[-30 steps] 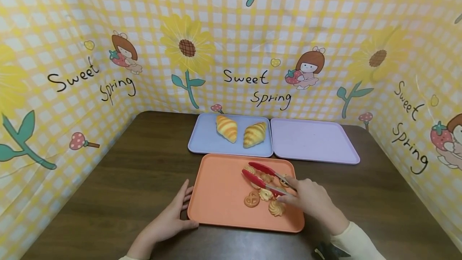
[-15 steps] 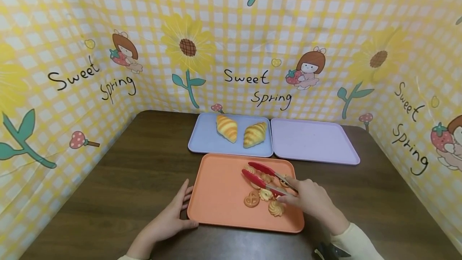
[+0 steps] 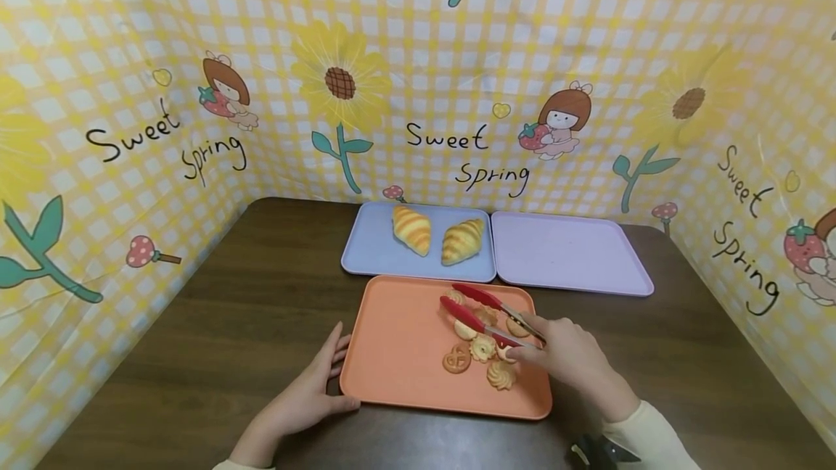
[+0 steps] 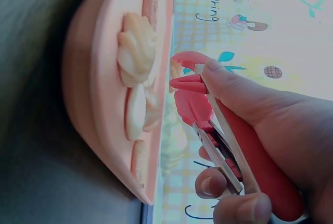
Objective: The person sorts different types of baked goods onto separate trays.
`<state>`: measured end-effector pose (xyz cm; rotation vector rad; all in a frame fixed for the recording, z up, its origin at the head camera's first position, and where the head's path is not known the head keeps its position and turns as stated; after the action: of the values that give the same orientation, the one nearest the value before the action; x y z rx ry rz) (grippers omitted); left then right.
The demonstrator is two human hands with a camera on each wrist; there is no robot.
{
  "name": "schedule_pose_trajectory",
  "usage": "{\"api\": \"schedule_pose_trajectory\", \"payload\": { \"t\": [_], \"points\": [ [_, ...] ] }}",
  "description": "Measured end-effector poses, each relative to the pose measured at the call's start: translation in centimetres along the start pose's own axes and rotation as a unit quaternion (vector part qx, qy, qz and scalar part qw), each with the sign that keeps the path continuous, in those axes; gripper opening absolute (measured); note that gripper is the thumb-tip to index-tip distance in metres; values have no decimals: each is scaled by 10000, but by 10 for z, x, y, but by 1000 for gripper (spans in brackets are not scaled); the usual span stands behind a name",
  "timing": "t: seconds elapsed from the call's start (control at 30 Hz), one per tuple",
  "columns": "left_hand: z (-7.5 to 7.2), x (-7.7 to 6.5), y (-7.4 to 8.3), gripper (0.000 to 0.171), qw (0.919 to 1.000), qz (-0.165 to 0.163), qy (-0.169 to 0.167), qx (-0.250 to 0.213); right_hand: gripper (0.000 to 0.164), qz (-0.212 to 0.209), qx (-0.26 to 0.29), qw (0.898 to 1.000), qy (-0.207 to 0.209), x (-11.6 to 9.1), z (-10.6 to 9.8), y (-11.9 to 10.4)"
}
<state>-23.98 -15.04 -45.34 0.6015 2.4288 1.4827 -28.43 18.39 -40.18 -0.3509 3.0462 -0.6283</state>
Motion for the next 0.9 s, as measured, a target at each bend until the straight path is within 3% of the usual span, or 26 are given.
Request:
{"api": "schedule_pose_trajectory", "payload": {
  "t": [0.37,0.9],
  "points": [
    [-1,1,-1,119,10000,15,48,27,80,107,-33,9999,106,3,-16,6],
    [0,1,-1,120,10000,-44,0,-45,72,292,-1,9986,447,10,-34,30]
  ]
}}
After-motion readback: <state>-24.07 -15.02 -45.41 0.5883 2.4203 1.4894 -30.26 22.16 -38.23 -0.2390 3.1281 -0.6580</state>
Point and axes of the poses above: each hand's wrist, its own x-axis towards the middle knuckle, its own z-axis out of the palm, y = z × x, the point moved 10 cm from there along x, towards the middle knuckle, and after that the axes turned 3 degrees about x, right-handed, at the moved point
